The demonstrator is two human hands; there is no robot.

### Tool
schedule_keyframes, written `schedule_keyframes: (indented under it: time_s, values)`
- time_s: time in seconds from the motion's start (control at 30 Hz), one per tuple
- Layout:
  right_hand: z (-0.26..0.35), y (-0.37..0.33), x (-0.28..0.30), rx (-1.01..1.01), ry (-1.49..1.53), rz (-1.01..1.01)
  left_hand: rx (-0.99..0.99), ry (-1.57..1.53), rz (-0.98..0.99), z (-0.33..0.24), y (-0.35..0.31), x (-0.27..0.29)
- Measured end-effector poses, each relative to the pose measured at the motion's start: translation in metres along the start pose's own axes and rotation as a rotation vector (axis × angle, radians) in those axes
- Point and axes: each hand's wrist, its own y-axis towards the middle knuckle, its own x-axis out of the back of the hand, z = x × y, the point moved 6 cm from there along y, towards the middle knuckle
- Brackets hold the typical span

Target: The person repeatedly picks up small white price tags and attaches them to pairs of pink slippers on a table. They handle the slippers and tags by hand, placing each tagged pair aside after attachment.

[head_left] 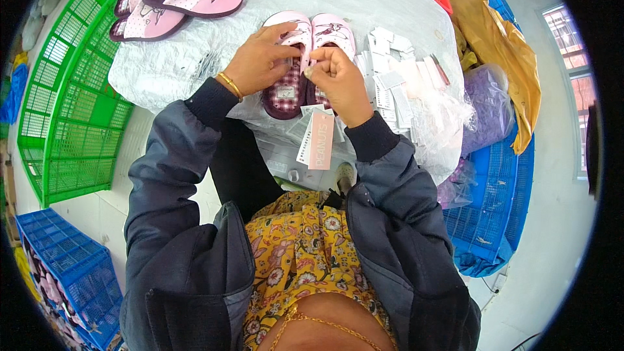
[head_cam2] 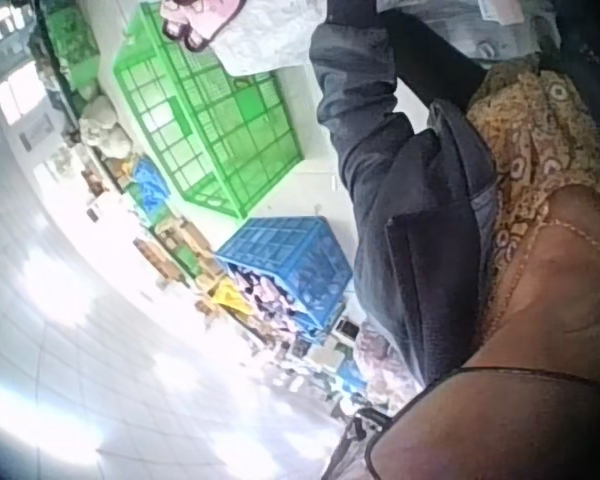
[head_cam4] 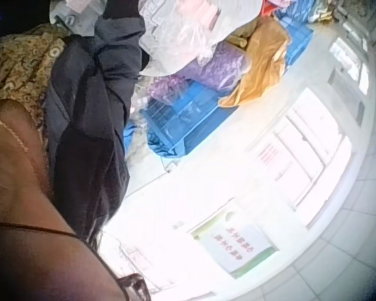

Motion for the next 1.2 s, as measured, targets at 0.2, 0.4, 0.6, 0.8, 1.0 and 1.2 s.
schedule_keyframes:
  time_s: [0.2, 0.4, 0.6, 0.8, 1.0, 1.2]
  values:
    - [-0.004, 0.000, -0.005, 0.010, -0.378, -0.058, 0.008, 0.061, 0.014, 0.009, 0.000, -0.017]
    - [-0.003, 0.001, -0.012, 0.056, -0.568, -0.130, 0.032, 0.036, 0.002, 0.010, 0.000, -0.017]
    - [-0.005, 0.007, -0.012, 0.056, -0.647, -0.153, 0.037, 0.019, 0.011, 0.007, 0.000, -0.015]
    - [-0.003, 0.009, -0.015, 0.065, -0.691, -0.181, 0.036, 0.040, -0.033, 0.009, -0.001, -0.017]
    - [-0.004, 0.013, -0.020, 0.185, -0.786, -0.227, 0.035, 0.070, -0.066, 0.015, -0.001, -0.022]
    - [-0.003, 0.013, -0.019, 0.203, -0.770, -0.225, 0.015, 0.141, 0.031, 0.015, 0.012, -0.025]
